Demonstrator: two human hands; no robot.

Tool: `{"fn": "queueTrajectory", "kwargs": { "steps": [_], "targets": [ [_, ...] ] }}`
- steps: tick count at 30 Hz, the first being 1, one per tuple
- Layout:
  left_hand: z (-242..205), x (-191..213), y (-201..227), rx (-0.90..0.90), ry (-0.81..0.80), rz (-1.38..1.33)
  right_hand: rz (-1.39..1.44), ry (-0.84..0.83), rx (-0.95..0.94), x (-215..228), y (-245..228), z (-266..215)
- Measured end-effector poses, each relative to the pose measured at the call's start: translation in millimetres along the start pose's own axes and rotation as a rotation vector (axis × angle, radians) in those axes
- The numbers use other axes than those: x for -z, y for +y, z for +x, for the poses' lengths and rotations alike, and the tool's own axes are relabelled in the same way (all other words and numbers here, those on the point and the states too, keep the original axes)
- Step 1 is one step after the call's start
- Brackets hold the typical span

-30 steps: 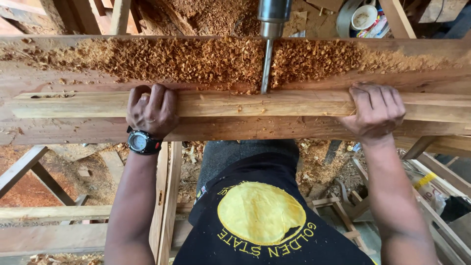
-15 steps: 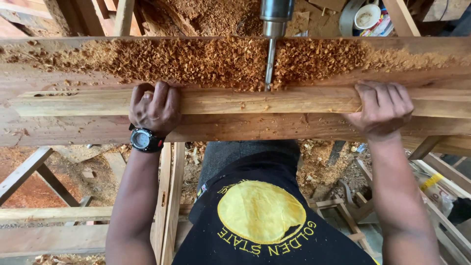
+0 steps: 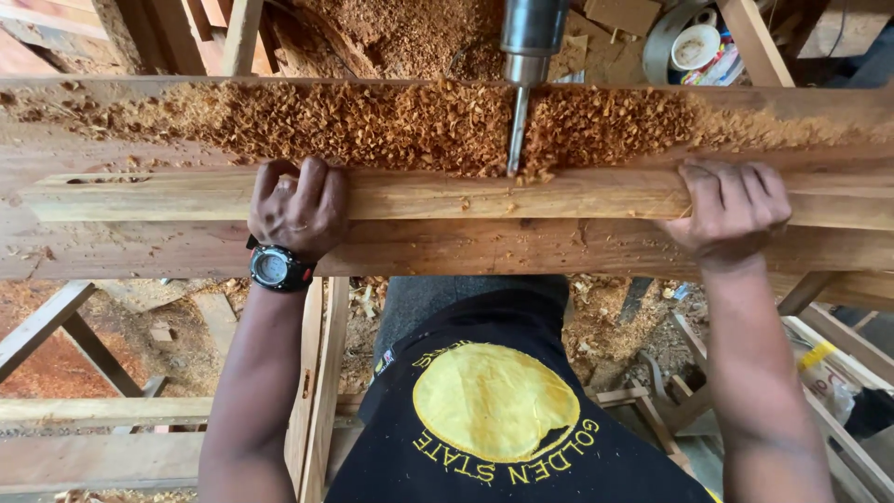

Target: The person uses a power drill with a large auger bit to bore a hole into a thick wooden plank. They hold the plank steady with both hands while the drill bit penetrates the wood, creating a pile of wood shavings.

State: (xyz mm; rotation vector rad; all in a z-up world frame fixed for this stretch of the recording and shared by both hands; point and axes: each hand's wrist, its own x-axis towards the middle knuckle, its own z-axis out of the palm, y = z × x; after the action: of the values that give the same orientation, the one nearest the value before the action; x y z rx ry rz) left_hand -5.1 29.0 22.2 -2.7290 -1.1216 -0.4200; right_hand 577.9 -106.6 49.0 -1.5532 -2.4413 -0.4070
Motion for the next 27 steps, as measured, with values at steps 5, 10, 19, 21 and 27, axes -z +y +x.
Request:
{"fn": "queueTrajectory", "kwargs": {
  "steps": [5, 10, 19, 21, 27],
  "targets": [
    [2, -2, -1, 0.006, -0.001, 0.030, -0.010, -0.022, -0.008, 1, 2, 7],
    [-2, -5, 0, 0.013, 0.018, 0.054, -0.038, 0.027, 0.018, -7, 3, 2],
    [-17, 3, 21, 0.269, -0.271, -0.075, -0.030, -0.205, -0.145, 7, -15, 9],
    [-24, 1, 28, 0.272, -0.217, -0.062, -0.054, -0.196, -0.152, 7, -18, 3],
    [-33, 16, 37, 0.248, -0.387, -0.125, -0.036, -0.266, -0.113, 22, -25, -16]
  ]
}}
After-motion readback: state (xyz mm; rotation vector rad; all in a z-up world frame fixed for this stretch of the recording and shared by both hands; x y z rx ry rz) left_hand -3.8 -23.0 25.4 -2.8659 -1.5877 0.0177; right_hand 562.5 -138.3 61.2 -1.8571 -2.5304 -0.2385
